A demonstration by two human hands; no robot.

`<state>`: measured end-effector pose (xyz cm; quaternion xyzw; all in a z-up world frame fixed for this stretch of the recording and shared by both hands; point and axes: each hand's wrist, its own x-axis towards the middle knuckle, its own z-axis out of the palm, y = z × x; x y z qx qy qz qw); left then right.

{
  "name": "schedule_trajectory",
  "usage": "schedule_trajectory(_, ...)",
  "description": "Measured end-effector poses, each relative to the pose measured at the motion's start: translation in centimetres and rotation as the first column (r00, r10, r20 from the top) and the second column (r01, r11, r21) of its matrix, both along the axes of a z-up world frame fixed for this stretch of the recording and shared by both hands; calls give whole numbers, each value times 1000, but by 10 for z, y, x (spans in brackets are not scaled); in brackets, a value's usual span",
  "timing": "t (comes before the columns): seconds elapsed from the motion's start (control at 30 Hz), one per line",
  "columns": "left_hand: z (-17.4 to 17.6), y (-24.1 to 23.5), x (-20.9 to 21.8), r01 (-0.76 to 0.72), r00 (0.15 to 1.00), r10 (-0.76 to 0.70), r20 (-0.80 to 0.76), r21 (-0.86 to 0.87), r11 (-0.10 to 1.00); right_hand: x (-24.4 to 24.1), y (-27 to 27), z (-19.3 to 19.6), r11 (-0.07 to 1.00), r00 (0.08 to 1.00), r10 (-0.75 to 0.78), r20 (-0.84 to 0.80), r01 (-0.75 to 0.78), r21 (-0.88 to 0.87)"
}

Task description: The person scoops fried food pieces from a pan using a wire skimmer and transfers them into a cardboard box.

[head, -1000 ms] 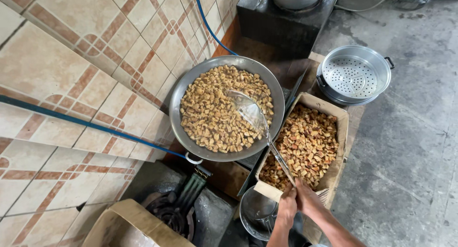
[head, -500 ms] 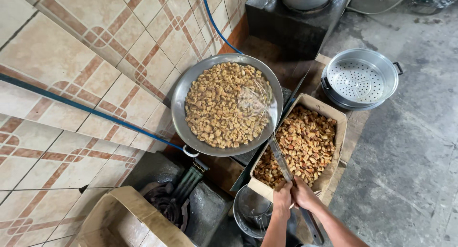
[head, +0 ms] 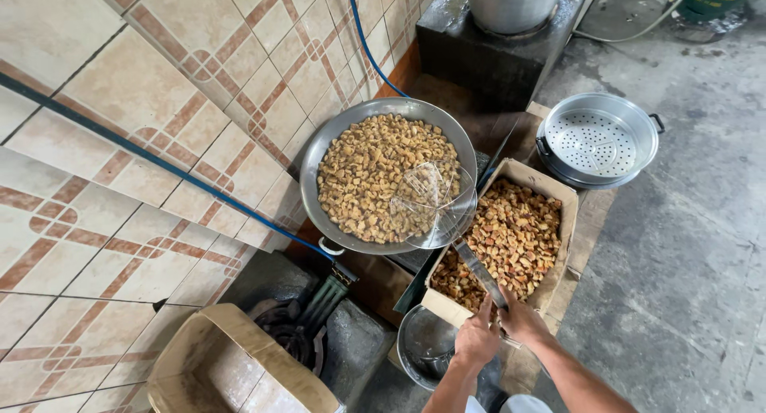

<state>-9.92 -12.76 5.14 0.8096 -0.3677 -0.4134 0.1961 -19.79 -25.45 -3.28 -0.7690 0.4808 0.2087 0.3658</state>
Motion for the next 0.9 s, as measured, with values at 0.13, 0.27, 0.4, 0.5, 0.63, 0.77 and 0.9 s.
schedule_trajectory(0.13,27,20,-2,24,998,-20,57,-61,998,-4,6,9,997,991,-35,127,44,-62)
schedule_trajectory(0.27,41,28,-3,49,992,-47,114,-13,999,2,-4,28,992,983,-102,150,112,-63)
schedule_trajectory(0.4,19,22,-4,7,975,23,219,-138,990,-2,-13,44,991,988,-133,74,133,6)
schedule_trajectory(0.5,-10,5,-4,-23,926,165,339,-388,922,-17,-29,38,994,992,-17,128,30,-103)
schedule_trajectory(0.63,-18,-34,-11,-166,952,207,227,-186,968,-28,-69,10,1000,991,-27,132,26,9)
schedule_trajectory(0.77,-3,-83,-26,-280,931,321,172,-226,933,-37,-119,-7,995,973,99,209,-96,-27)
schedule_trajectory(0.9,30,-116,-42,-378,918,386,91,-96,921,-46,-165,11,958,899,244,365,-166,-232)
